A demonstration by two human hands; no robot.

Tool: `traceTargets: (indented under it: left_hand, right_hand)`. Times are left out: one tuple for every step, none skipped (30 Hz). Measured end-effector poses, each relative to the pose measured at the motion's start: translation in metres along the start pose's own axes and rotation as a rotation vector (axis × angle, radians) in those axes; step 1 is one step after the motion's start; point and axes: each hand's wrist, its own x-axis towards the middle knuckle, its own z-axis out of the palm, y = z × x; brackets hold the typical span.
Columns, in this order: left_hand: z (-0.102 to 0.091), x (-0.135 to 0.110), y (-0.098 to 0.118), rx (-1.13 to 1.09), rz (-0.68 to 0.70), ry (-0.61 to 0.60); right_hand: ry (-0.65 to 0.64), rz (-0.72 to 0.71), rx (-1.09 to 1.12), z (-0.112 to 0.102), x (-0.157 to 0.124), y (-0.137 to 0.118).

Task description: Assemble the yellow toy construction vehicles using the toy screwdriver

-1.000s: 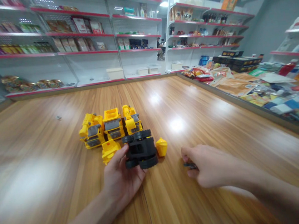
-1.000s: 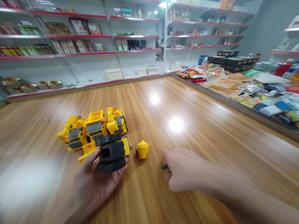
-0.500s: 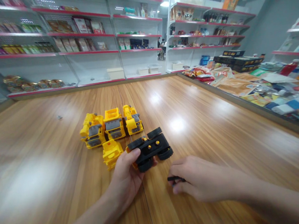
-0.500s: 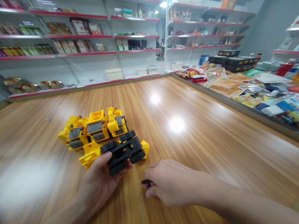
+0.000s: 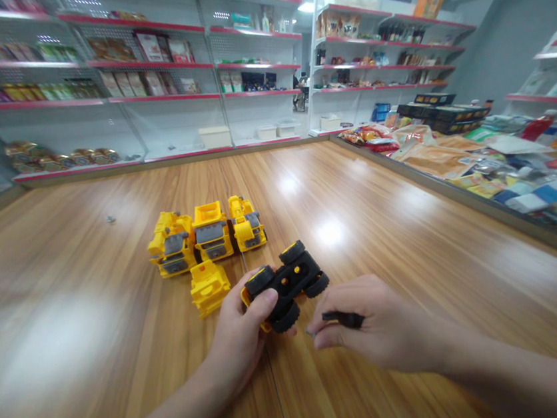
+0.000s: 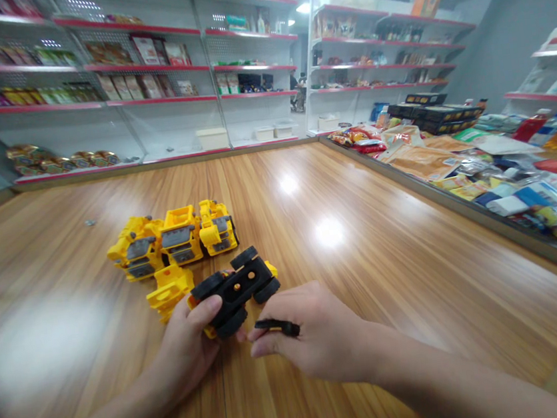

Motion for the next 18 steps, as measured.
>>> traceTargets:
  left_hand:
    - [-0.001, 0.0, -0.001, 0.018, 0.0, -0.003]
    - [-0.002, 0.0, -0.002, 0.034, -0.002, -0.006]
    - [-0.003, 0.0, -0.003, 0.05, 0.0, -0.008]
    - [-0.004, 0.0, -0.004, 0.072, 0.002, -0.009]
    - [-0.005, 0.0, -0.005, 0.103, 0.007, -0.009]
    - [-0.006, -0.001, -0.005, 0.145, 0.016, -0.007]
    - [-0.007, -0.001, -0.006, 0.194, 0.028, -0.004]
    - [-0.008, -0.002, -0.006, 0.247, 0.041, -0.003]
    - [-0.009, -0.002, -0.005, 0.3, 0.053, -0.007]
    - [-0.009, -0.003, -0.005, 0.35, 0.061, -0.018]
    - [-0.009, -0.003, -0.004, 0.398, 0.066, -0.033]
    - [-0.009, -0.003, -0.002, 0.441, 0.069, -0.046]
    - [-0.009, -0.003, -0.001, 0.48, 0.071, -0.057]
    - [-0.008, -0.003, 0.0, 0.514, 0.073, -0.064]
    - [-0.008, -0.003, 0.001, 0.538, 0.073, -0.07]
    - [-0.008, -0.003, 0.002, 0.551, 0.073, -0.076]
    - [-0.007, -0.003, 0.003, 0.554, 0.071, -0.081]
    - [-0.007, -0.004, 0.003, 0.552, 0.065, -0.087]
  right_hand:
    - [0.054, 0.015, 0.034, 0.0, 0.0, -0.002]
    - [0.1, 0.032, 0.066, -0.001, 0.001, -0.003]
    - [0.134, 0.041, 0.092, -0.001, 0.001, -0.005]
    - [0.168, 0.042, 0.106, -0.001, 0.001, -0.006]
    - [0.199, 0.036, 0.111, -0.002, 0.001, -0.007]
    - [0.227, 0.024, 0.106, -0.002, 0.001, -0.008]
    - [0.251, 0.01, 0.092, -0.002, 0.001, -0.008]
    - [0.272, 0.001, 0.073, -0.002, 0.001, -0.008]
    - [0.287, -0.009, 0.054, -0.002, 0.002, -0.008]
    - [0.299, -0.021, 0.034, -0.002, 0.002, -0.007]
    - [0.305, -0.039, 0.015, -0.002, 0.002, -0.006]
    - [0.31, -0.062, -0.003, -0.001, 0.002, -0.005]
    - [0.314, -0.087, -0.019, 0.0, 0.003, -0.003]
    - [0.317, -0.111, -0.033, 0.0, 0.003, -0.002]
    - [0.317, -0.13, -0.045, 0.001, 0.003, -0.001]
    - [0.315, -0.139, -0.057, 0.002, 0.003, 0.0]
    - [0.313, -0.137, -0.07, 0.003, 0.003, 0.001]
    - [0.31, -0.13, -0.084, 0.003, 0.002, 0.002]
